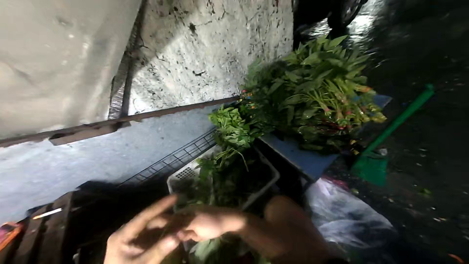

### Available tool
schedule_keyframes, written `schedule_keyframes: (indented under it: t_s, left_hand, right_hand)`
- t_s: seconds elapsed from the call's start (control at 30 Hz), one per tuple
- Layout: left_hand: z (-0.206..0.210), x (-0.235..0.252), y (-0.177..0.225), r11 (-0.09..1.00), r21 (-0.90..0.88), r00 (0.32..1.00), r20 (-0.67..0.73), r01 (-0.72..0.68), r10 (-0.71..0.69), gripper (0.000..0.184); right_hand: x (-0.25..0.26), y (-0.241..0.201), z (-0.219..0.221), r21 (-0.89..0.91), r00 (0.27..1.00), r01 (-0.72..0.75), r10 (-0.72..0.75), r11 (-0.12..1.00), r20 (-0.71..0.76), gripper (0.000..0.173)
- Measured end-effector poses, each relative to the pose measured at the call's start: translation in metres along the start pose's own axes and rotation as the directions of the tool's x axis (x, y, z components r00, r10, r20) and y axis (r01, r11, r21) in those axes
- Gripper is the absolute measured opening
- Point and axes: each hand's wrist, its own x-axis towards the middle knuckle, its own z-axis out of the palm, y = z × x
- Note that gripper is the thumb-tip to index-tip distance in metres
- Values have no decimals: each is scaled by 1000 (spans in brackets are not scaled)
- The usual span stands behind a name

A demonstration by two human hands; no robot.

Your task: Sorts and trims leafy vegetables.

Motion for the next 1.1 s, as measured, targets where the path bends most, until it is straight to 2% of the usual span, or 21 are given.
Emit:
schedule_keyframes:
  t_s: [0.03, 0.07, 0.13, 0.17, 0.2, 0.27, 0.33, 0.4, 0.5, 0.57, 0.63, 0.7, 0.77, 0.83, 0.9, 0.97, 1.0, 1.03, 1.1]
  left_hand:
    - [-1, 1, 4, 995, -67, 996, 25, -80, 82, 50]
    - [0, 2, 3, 977, -147, 988, -37, -153, 149, 48]
    - [15, 7, -6, 938, -278, 943, -313, -205, 113, 59]
    - [25, 11, -5, 950, -261, 903, -427, -170, 44, 70]
    - [33, 14, -1, 974, -205, 875, -485, -99, -13, 78]
    - [40, 16, 15, 1000, -22, 860, -510, 20, -29, 77]
    - [35, 15, 30, 988, 136, 866, -500, 77, 1, 72]
    - [23, 15, 40, 971, 225, 886, -463, 77, 37, 69]
    - [3, 5, 47, 982, 185, 892, -449, 43, 46, 69]
    - [-9, -6, 45, 993, 111, 876, -482, 38, 20, 62]
    - [-15, -18, 36, 997, 13, 857, -511, 78, -60, 53]
    - [-14, -30, 23, 978, -111, 831, -515, 177, -209, 45]
    - [-6, -38, 8, 946, -216, 797, -511, 243, -322, 37]
    - [2, -43, -7, 921, -285, 781, -497, 264, -378, 31]
    - [8, -46, -20, 891, -329, 771, -460, 313, -441, 29]
    - [11, -49, -35, 855, -359, 758, -411, 375, -506, 28]
    - [11, -50, -44, 838, -369, 754, -387, 401, -531, 29]
    - [11, -51, -52, 822, -373, 750, -359, 430, -555, 29]
    - [14, -55, -66, 790, -382, 743, -301, 480, -597, 30]
  right_hand:
    - [-2, -3, 1, 103, 996, -6, 16, 995, -89, 29]
    - [-5, -8, 5, 128, 971, 44, -12, 991, -241, 32]
    - [-9, -15, 18, -61, 847, 173, -180, 983, -500, 35]
    - [-12, -17, 24, -201, 803, 181, -262, 963, -536, 35]
    - [-16, -20, 29, -331, 791, 160, -322, 930, -520, 36]
    - [-17, -23, 35, -539, 808, 118, -397, 834, -436, 37]
    - [-17, -25, 36, -704, 830, 114, -457, 701, -321, 34]
    - [-21, -41, 32, -847, 842, 76, -489, 525, -228, 27]
    - [-44, -88, 16, -957, 834, -85, -506, 278, -221, 21]
    - [-65, -125, -11, -966, 795, -146, -556, 213, -243, 20]
    - [-88, -161, -47, -959, 699, -229, -658, 166, -280, 21]
    - [-114, -197, -87, -923, 533, -318, -765, 214, -361, 28]
    - [-144, -220, -138, -891, 341, -333, -841, 310, -420, 35]
    - [-176, -231, -196, -863, 122, -205, -863, 462, -491, 44]
    - [-208, -231, -258, -802, -64, 42, -800, 595, -597, 51]
    - [-232, -214, -309, -636, -116, 231, -628, 736, -769, 54]
    - [-241, -200, -330, -525, -119, 247, -513, 814, -850, 55]
    - [-247, -184, -347, -412, -135, 200, -391, 889, -910, 53]
    - [-256, -149, -373, -214, -197, 18, -206, 977, -958, 52]
